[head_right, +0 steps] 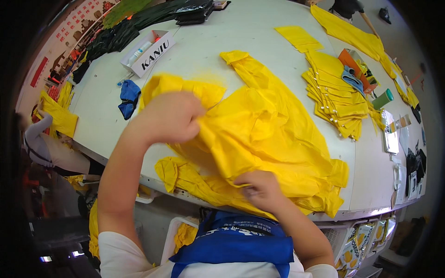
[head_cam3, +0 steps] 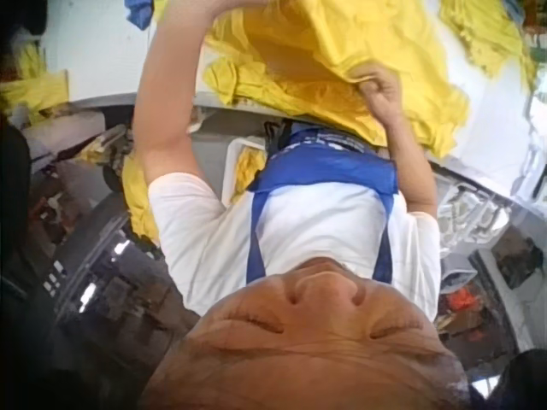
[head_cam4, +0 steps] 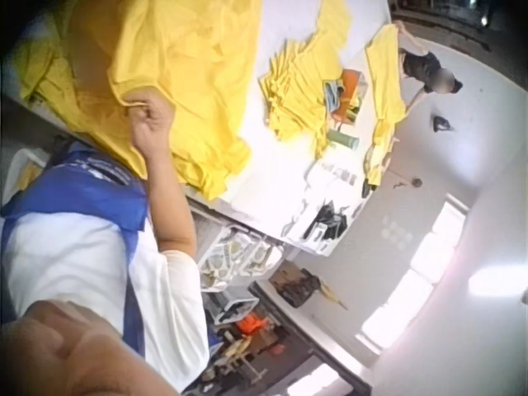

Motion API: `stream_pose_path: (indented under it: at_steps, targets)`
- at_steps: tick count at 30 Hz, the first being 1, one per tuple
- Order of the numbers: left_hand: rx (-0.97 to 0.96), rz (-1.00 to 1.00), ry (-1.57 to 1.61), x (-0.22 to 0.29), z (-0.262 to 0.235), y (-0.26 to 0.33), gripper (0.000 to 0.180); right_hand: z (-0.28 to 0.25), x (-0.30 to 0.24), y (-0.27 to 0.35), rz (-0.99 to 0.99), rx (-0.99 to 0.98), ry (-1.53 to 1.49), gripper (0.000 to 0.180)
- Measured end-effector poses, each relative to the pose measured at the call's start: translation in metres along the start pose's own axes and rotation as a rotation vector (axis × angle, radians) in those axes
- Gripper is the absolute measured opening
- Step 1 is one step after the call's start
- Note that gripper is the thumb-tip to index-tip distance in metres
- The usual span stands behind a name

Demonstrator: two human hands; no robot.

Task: The person folds yellow garments on a large white table, smoothing and aligning edges, then places folded items into a white basket. The person also uses a small metal tool to trim loose threads from the garments.

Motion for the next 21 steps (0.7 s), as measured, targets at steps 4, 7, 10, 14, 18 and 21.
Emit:
stream_pose_path:
  at_steps: [4, 7, 10, 14, 18, 21]
  targets:
    - [0.791, 0.405, -0.037, 0.002, 0.01, -0.044, 0.016, -0.052, 0.018, -0.001, 0.619, 0.346, -0.945, 0.019]
    - [0.969, 0.504, 0.067, 0.04, 0.052, -0.036, 0.023, -0.079, 0.046, -0.002, 0.715, 0.492, -1.134, 0.016]
    - [0.639, 0.704, 0.622, 0.077, 0.127, 0.036, 0.02, -0.092, 0.059, -0.006, 0.859, 0.504, -1.154, 0.015]
    - [-0.014, -0.456, 1.017, 0.037, 0.216, 0.03, 0.029, -0.111, 0.05, -0.007, 0.747, 0.163, -1.251, 0.015]
    - [0.69, -0.152, 2.425, 0.007, 0.227, 0.021, 0.058, -0.13, 0.006, -0.016, 0.7, -0.316, -1.11, 0.011]
    - [0.769, 0.221, 2.086, 0.01, 0.176, 0.002, 0.052, -0.142, -0.002, -0.019, 0.654, -0.407, -1.226, 0.012]
Point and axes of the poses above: each hand's wrist, its own y-axis away from the middle knuckle, its own z-axis out of the palm, x = y × z, the point moved 2 cm from there along -y, towards the middle knuckle, and after that the axes turned 15 degrees about y, right-handed, at the moved point
